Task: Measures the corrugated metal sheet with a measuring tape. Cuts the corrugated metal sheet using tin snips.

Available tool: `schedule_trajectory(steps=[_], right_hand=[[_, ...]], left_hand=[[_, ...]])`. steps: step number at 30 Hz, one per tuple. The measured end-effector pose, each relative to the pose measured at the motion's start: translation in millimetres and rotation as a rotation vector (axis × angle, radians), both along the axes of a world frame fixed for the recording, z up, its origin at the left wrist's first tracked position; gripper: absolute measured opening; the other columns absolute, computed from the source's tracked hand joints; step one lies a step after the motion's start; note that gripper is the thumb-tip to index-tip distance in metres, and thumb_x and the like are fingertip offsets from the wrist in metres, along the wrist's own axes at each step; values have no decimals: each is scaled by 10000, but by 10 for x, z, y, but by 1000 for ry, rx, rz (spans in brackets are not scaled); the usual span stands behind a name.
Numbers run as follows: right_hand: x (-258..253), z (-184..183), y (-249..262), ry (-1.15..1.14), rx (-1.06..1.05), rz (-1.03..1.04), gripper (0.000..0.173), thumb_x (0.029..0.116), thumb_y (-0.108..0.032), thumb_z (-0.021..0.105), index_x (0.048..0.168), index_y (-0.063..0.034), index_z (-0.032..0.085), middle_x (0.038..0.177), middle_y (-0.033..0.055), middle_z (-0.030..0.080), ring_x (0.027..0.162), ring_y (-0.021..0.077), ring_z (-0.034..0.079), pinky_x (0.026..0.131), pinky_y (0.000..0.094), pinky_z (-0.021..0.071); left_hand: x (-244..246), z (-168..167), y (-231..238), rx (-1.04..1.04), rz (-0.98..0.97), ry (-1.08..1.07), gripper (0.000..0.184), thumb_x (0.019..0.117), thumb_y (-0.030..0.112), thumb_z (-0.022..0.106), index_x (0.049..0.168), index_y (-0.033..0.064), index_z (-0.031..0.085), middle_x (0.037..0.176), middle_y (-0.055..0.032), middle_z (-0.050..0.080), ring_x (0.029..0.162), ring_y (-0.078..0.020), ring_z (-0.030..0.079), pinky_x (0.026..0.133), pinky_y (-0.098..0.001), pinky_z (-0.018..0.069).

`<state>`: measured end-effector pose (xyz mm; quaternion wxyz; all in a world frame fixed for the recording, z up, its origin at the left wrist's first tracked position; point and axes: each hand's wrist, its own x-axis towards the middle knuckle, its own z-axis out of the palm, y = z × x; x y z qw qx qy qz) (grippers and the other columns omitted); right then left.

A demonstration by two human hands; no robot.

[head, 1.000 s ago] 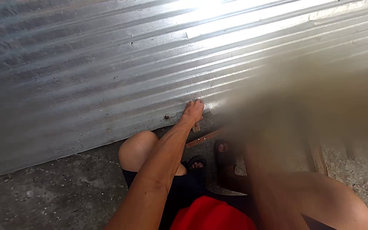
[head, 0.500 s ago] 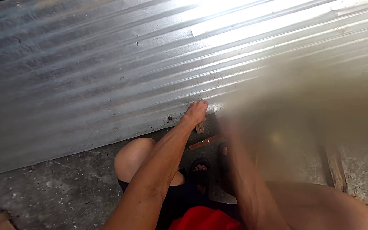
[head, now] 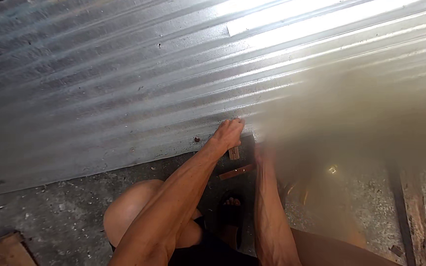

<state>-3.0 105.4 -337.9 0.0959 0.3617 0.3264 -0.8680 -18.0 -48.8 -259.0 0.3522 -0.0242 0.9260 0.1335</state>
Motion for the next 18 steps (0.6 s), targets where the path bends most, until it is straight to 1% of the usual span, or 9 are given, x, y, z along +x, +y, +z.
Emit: schedule_trajectory(steps=[3, 6, 8, 9, 10, 11, 12, 15, 18], right_hand=[[-36, 343, -42, -78, 202, 111, 118, 1073, -84, 490, 1083, -18, 588, 910, 108, 672, 796, 205, 704, 740, 393, 626], [-53, 646, 19, -159, 376, 257, 254, 1068, -227, 564, 1161, 8, 592, 988, 160, 672, 841, 245, 705, 752, 408, 625], [68, 851, 271, -142, 727, 400, 321, 1066, -267, 567, 1199, 17, 637, 1012, 169, 718, 902, 246, 729, 818, 411, 620], [126, 936, 436, -131, 961, 447, 328, 1044, -265, 586, 1219, 5, 649, 1024, 157, 712, 937, 241, 703, 860, 423, 582], [136, 973, 606, -144, 1169, 475, 366, 1019, -290, 611, 1252, -8, 641, 1092, 161, 694, 1015, 258, 671, 923, 449, 543], [221, 971, 833, -216, 1322, 536, 466, 996, -335, 614, 1332, -13, 598, 1242, 199, 635, 1169, 315, 605, 1024, 504, 486], [316, 940, 1044, -338, 1424, 599, 572, 968, -395, 625, 1388, -13, 562, 1376, 247, 555, 1299, 389, 517, 1072, 579, 421], [487, 685, 1465, -750, 1483, 806, 815, 905, -605, 644, 1447, -15, 496, 1517, 297, 408, 1416, 467, 394, 1062, 665, 395], [643, 490, 1611, -865, 1438, 994, 917, 867, -638, 687, 1513, -38, 435, 1594, 290, 311, 1474, 467, 313, 1097, 676, 364]], left_hand=[[6, -29, -9, -12, -13, -9, 674, 825, 154, 790, 1435, 30, 532, 1329, -198, 606, 1039, -385, 676, 845, -526, 563], [5, -7, 2, -21, -14, 17, 666, 807, 123, 784, 1422, 28, 546, 1315, -203, 611, 1036, -393, 675, 854, -543, 560], [30, -6, 22, -31, -12, 16, 667, 808, 127, 788, 1420, 19, 544, 1319, -211, 608, 1042, -400, 676, 860, -555, 562], [50, 4, 25, -33, -5, 16, 672, 806, 130, 792, 1420, 19, 546, 1323, -212, 609, 1049, -401, 675, 867, -556, 561], [-5, 14, -6, -37, -1, 30, 669, 808, 133, 791, 1421, 18, 547, 1325, -215, 611, 1055, -403, 676, 871, -557, 560], [3, 17, -2, -34, -1, 31, 656, 810, 134, 791, 1409, 15, 553, 1316, -218, 614, 1054, -405, 675, 870, -560, 558], [38, 27, 15, -30, -6, 23, 642, 811, 134, 788, 1397, 12, 558, 1309, -218, 615, 1052, -407, 675, 867, -561, 558], [19, 71, 28, -47, -12, 11, 637, 813, 144, 786, 1392, 14, 554, 1308, -211, 612, 1062, -406, 671, 876, -557, 556], [29, 141, 45, -42, 13, -1, 675, 817, 156, 797, 1421, 4, 536, 1336, -225, 597, 1086, -421, 659, 888, -573, 552]])
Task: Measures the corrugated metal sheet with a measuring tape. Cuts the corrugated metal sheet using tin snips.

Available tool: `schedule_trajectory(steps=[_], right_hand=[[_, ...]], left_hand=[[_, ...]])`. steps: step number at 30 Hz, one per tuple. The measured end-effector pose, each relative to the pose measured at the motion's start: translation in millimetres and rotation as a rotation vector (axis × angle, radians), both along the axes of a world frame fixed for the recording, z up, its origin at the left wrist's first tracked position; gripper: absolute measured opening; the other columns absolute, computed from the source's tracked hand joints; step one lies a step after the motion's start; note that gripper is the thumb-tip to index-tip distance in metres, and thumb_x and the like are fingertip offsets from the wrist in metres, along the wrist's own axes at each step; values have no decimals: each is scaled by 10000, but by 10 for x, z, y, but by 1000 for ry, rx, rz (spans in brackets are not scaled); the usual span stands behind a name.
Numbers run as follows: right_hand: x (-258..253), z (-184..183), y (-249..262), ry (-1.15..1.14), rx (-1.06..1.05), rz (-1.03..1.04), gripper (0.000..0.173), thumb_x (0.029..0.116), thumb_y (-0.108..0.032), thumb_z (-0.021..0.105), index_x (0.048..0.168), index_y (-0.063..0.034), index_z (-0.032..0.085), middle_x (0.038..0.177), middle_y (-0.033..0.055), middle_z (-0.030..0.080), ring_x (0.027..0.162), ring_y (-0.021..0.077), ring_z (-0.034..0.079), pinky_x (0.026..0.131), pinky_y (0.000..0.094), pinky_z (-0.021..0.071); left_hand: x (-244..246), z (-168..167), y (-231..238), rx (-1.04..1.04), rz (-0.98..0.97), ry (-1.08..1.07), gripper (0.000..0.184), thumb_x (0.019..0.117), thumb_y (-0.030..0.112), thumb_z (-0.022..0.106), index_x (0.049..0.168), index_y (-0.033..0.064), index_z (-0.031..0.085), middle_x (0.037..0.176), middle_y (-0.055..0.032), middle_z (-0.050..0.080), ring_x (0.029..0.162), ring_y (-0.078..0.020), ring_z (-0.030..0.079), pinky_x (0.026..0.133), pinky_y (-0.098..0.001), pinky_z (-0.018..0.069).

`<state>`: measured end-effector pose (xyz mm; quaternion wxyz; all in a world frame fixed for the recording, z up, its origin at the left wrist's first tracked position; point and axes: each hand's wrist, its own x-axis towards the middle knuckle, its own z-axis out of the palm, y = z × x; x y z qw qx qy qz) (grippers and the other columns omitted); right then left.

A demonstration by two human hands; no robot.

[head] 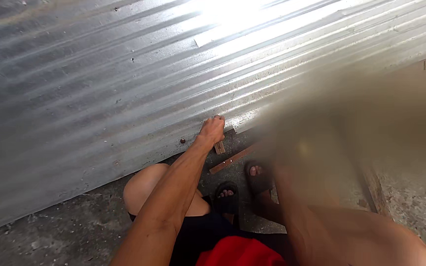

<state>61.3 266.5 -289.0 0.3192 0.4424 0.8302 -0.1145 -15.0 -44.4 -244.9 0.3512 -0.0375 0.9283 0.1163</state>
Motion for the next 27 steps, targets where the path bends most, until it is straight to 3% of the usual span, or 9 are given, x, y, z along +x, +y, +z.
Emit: schedule_trajectory(steps=[6, 8, 10, 13, 18, 20, 22, 24, 27], right_hand=[[-10, -165, 108, -73, -72, 97, 618, 868, -492, 716, 1336, -96, 641, 1533, 269, 412, 1421, 439, 403, 1059, 658, 407], [-31, -21, 182, 60, -152, 34, 377, 872, -368, 733, 1058, -40, 731, 1106, 230, 675, 1013, 370, 656, 823, 587, 530], [-49, 215, 208, 199, -336, -117, 192, 859, -214, 725, 845, -42, 643, 702, 103, 584, 559, 218, 542, 509, 415, 460], [-29, 443, 208, 366, -574, -370, 91, 809, -16, 661, 838, -46, 580, 626, 65, 514, 459, 160, 452, 412, 336, 390], [-61, 748, 110, 564, -754, -359, 121, 767, -12, 622, 869, -67, 588, 690, 25, 542, 467, 91, 451, 394, 254, 359], [-128, 818, 103, 645, -939, -287, 301, 757, -26, 598, 1057, -36, 617, 900, 35, 628, 640, 83, 559, 492, 240, 439], [-264, 865, 68, 699, -1244, -275, 426, 712, -120, 656, 1129, -50, 605, 1264, 100, 632, 1004, 163, 635, 731, 346, 545], [-444, 1033, -23, 730, -1610, -344, 467, 719, -236, 798, 1108, -56, 613, 1470, 202, 537, 1360, 332, 519, 1016, 546, 497], [-671, 1388, -312, 715, -1962, -388, 533, 700, -285, 852, 1145, -98, 626, 1415, 214, 565, 1339, 399, 525, 1021, 610, 490]], left_hand=[[-17, 10, -25, 14, -3, 0, 646, 822, 156, 780, 1413, 26, 552, 1342, -192, 600, 1095, -391, 662, 883, -547, 558], [-21, -1, -30, 21, -4, -4, 618, 817, 149, 783, 1384, 24, 571, 1325, -190, 608, 1113, -389, 654, 900, -549, 548], [-47, -3, -34, 26, -9, -8, 602, 817, 148, 785, 1367, 17, 581, 1305, -192, 617, 1110, -388, 654, 901, -545, 550], [-44, -10, -20, 25, -10, -6, 605, 810, 151, 789, 1363, 15, 584, 1287, -192, 623, 1094, -386, 659, 883, -542, 557], [-50, -36, 2, 35, -8, 17, 611, 801, 155, 799, 1357, 13, 591, 1287, -200, 624, 1094, -395, 659, 891, -548, 554], [-42, -44, 24, 38, -4, 16, 625, 805, 155, 797, 1373, 12, 581, 1310, -205, 616, 1106, -400, 655, 902, -551, 549], [-25, -92, 0, 29, 4, 36, 618, 781, 146, 817, 1345, 16, 599, 1290, -201, 623, 1085, -397, 659, 887, -553, 552], [2, -143, -13, 34, 12, 84, 599, 741, 129, 845, 1291, 16, 637, 1237, -205, 648, 1030, -405, 674, 842, -570, 564], [36, -171, -30, 35, 1, 71, 586, 765, 150, 838, 1300, 26, 633, 1253, -211, 647, 1071, -411, 667, 877, -582, 553]])
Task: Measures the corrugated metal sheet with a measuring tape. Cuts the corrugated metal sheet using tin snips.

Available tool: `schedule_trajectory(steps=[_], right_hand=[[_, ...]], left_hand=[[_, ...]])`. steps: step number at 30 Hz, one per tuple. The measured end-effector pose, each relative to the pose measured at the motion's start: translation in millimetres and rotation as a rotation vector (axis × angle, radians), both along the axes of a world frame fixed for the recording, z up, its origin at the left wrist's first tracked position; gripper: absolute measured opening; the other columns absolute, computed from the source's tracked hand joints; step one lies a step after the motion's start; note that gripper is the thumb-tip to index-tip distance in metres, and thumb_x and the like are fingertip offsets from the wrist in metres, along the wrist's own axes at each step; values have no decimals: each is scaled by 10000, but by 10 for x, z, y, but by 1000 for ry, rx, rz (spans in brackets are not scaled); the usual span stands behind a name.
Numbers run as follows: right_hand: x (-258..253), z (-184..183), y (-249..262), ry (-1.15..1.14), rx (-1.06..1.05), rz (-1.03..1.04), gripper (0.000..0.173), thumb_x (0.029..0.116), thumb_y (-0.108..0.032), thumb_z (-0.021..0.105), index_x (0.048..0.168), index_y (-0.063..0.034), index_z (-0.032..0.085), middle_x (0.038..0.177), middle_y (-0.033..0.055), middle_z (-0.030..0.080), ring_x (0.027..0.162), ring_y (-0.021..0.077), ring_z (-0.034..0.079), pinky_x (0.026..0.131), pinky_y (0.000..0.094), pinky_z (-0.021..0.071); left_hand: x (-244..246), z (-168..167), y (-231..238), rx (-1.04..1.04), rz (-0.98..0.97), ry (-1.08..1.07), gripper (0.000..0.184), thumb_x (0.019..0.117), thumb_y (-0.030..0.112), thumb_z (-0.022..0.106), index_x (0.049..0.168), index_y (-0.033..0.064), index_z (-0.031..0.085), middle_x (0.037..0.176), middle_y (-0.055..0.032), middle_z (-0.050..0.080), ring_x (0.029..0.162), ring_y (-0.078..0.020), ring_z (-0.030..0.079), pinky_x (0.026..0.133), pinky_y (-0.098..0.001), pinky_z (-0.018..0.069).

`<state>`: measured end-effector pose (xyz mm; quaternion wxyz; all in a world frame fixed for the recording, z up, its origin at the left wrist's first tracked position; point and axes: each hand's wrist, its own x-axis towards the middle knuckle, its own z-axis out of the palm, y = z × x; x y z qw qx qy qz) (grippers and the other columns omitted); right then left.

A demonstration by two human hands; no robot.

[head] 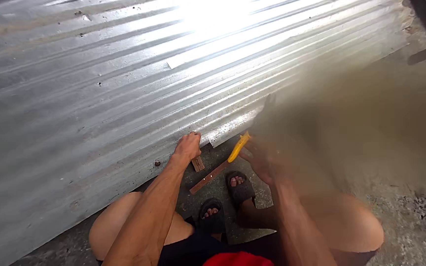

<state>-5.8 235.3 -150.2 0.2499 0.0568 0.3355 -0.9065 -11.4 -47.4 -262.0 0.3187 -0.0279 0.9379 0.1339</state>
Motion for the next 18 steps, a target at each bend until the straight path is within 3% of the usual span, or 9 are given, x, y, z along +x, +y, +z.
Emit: schedule_trajectory(steps=[2, 4, 7, 10, 13, 14, 16, 18], right_hand=[[-109, 155, -186, 72, -176, 54, 528, 724, -278, 848, 1182, -146, 622, 1473, 193, 520, 1345, 422, 509, 1005, 624, 494], [-240, 321, -344, 135, -293, 90, 458, 735, -275, 839, 1135, -171, 641, 1484, 196, 509, 1353, 446, 498, 988, 632, 493], [-285, 502, -466, 174, -260, 136, 439, 716, -230, 832, 1100, -152, 633, 1450, 195, 529, 1326, 441, 525, 967, 640, 509], [-165, 530, -427, 208, 22, 180, 463, 703, -202, 802, 1113, -107, 607, 1346, 161, 587, 1231, 352, 597, 928, 557, 558], [2, 495, -322, 133, 321, 335, 560, 693, -168, 760, 1203, -15, 587, 1312, 198, 606, 1163, 348, 631, 874, 524, 588], [22, 516, -298, 103, 442, 405, 577, 679, -135, 718, 1228, -7, 592, 1259, 172, 633, 1090, 301, 660, 824, 478, 608], [148, 546, -284, 42, 689, 549, 541, 674, -90, 656, 1211, -43, 618, 1059, 69, 670, 830, 148, 648, 666, 331, 558], [206, 498, -295, -18, 827, 682, 523, 679, -88, 646, 1202, -74, 638, 951, 43, 659, 714, 119, 611, 611, 305, 527]], left_hand=[[-13, 18, -19, 7, -21, -24, 596, 799, 169, 822, 1331, 5, 610, 1294, -246, 627, 1151, -443, 635, 951, -616, 515], [-89, 80, 7, -1, -53, -26, 600, 812, 194, 800, 1338, -13, 599, 1312, -280, 609, 1180, -473, 616, 963, -640, 502], [-130, 283, 75, 11, -44, -62, 553, 846, 176, 787, 1319, -40, 598, 1330, -289, 596, 1210, -480, 599, 994, -636, 486], [-137, 278, 106, 35, -4, -75, 589, 851, 186, 788, 1369, -12, 588, 1343, -283, 595, 1202, -484, 603, 979, -647, 494], [-108, 196, 71, 22, 54, -75, 641, 821, 202, 813, 1388, 9, 587, 1334, -255, 608, 1176, -458, 618, 966, -635, 505], [-128, 186, 62, 22, 66, -64, 637, 813, 195, 820, 1380, 10, 595, 1327, -251, 612, 1161, -457, 624, 957, -635, 508], [-50, 143, 60, 19, 67, -32, 623, 775, 182, 846, 1332, 7, 628, 1280, -247, 635, 1102, -454, 649, 911, -626, 538], [-68, 144, 22, 28, 47, -22, 612, 786, 164, 836, 1337, 2, 622, 1289, -240, 632, 1111, -449, 648, 913, -620, 536]])
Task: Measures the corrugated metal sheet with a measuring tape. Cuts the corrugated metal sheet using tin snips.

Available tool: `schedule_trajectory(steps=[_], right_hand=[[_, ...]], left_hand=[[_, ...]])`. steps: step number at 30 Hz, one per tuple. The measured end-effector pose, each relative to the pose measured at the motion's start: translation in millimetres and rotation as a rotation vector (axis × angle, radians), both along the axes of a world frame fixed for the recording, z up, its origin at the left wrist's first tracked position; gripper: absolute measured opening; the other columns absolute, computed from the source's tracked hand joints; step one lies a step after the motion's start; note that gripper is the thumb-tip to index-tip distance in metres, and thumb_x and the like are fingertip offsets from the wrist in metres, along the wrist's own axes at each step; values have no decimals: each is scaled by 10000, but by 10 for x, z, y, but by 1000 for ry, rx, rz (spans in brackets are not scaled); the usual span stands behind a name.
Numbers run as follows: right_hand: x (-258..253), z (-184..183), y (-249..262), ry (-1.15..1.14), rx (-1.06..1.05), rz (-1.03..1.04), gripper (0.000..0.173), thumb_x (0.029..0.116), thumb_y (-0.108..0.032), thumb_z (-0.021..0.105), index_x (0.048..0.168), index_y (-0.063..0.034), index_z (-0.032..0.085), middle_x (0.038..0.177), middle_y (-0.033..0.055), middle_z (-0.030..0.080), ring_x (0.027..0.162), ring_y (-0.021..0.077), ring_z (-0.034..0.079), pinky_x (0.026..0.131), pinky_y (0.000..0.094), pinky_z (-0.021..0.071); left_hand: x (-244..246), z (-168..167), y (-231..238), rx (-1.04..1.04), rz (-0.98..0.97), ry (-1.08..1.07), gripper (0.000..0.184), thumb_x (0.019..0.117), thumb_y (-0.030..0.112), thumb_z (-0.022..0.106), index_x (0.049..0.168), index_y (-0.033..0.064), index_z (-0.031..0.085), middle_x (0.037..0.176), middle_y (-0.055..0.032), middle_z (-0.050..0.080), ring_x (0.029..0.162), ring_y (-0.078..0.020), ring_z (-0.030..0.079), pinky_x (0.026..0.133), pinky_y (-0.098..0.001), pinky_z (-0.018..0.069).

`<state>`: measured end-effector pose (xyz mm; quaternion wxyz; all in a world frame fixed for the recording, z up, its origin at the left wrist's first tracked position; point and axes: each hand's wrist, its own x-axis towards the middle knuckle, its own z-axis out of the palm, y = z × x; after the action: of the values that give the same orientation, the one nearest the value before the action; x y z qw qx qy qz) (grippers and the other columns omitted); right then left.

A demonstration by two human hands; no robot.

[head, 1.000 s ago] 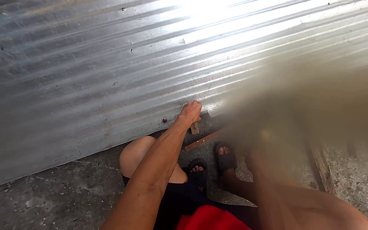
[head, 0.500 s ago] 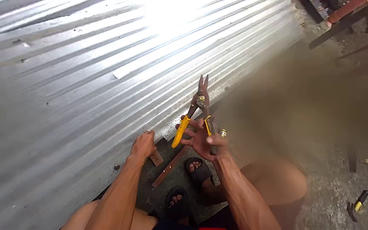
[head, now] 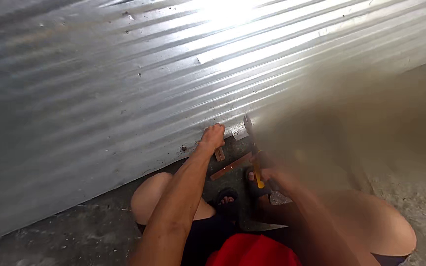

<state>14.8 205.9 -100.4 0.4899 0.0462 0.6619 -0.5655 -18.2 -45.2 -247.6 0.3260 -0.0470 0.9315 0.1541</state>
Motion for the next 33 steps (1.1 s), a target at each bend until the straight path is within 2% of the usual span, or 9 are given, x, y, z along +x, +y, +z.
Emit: schedule_trajectory(steps=[5, 8, 10, 13, 17, 24, 28, 31, 33], right_hand=[[86, -257, -60, -228, 134, 89, 467, 678, -141, 664, 1142, -100, 631, 946, 56, 678, 778, 147, 646, 602, 322, 521], [3, -364, -144, -379, 157, 57, 498, 704, -139, 649, 1195, -104, 571, 863, 72, 623, 687, 182, 626, 541, 356, 534], [-128, -365, -209, -458, 165, 74, 505, 754, -151, 614, 1250, -119, 533, 840, 82, 598, 669, 205, 623, 559, 386, 554], [-378, -279, -286, -580, 208, 119, 364, 866, -235, 574, 1216, -136, 552, 906, 108, 622, 771, 259, 659, 673, 463, 584], [-666, -232, -315, -650, 278, 213, 347, 897, -337, 614, 1175, -135, 567, 1059, 129, 630, 917, 304, 656, 742, 530, 567], [-879, -150, -318, -717, 324, 300, 301, 971, -318, 545, 1176, -97, 545, 1058, 170, 654, 893, 341, 695, 745, 575, 581], [-788, -341, -413, -586, 425, 294, 242, 912, -223, 598, 1099, -82, 538, 958, 156, 623, 772, 302, 667, 633, 528, 576], [-609, -451, -438, -470, 415, 244, 425, 841, -153, 631, 1254, -131, 537, 888, 131, 601, 664, 264, 642, 536, 466, 560], [-517, -536, -410, -422, 380, 223, 462, 800, -105, 645, 1251, -119, 543, 832, 109, 579, 600, 229, 609, 494, 427, 546]], left_hand=[[3, 6, -47, 17, -41, -26, 545, 802, 159, 809, 1296, 9, 633, 1239, -215, 646, 1125, -412, 645, 918, -588, 535], [-6, 46, -53, 16, -50, -30, 529, 801, 152, 805, 1283, 11, 639, 1216, -205, 653, 1114, -401, 650, 915, -573, 540], [-7, 46, -56, 9, -58, -25, 542, 797, 147, 805, 1294, 13, 635, 1215, -203, 653, 1112, -395, 652, 917, -569, 540], [14, 44, -42, 2, -53, -20, 540, 800, 145, 803, 1296, 14, 636, 1215, -200, 655, 1105, -394, 656, 913, -566, 545], [41, 73, -28, 16, -45, -21, 512, 816, 139, 787, 1286, 2, 634, 1209, -209, 654, 1103, -398, 655, 913, -573, 537], [-11, 47, -48, 9, -60, -26, 519, 813, 140, 794, 1287, 4, 630, 1208, -199, 654, 1113, -396, 653, 919, -564, 537], [-11, 10, -32, 5, -62, -38, 545, 808, 138, 797, 1306, 6, 619, 1221, -195, 653, 1126, -392, 646, 928, -556, 535], [-8, -22, -23, 1, -48, -55, 579, 811, 139, 801, 1337, 5, 599, 1255, -202, 639, 1139, -403, 635, 940, -557, 531], [14, -43, 5, -4, -46, -66, 613, 808, 129, 804, 1360, -11, 579, 1280, -214, 627, 1141, -414, 636, 934, -561, 539]])
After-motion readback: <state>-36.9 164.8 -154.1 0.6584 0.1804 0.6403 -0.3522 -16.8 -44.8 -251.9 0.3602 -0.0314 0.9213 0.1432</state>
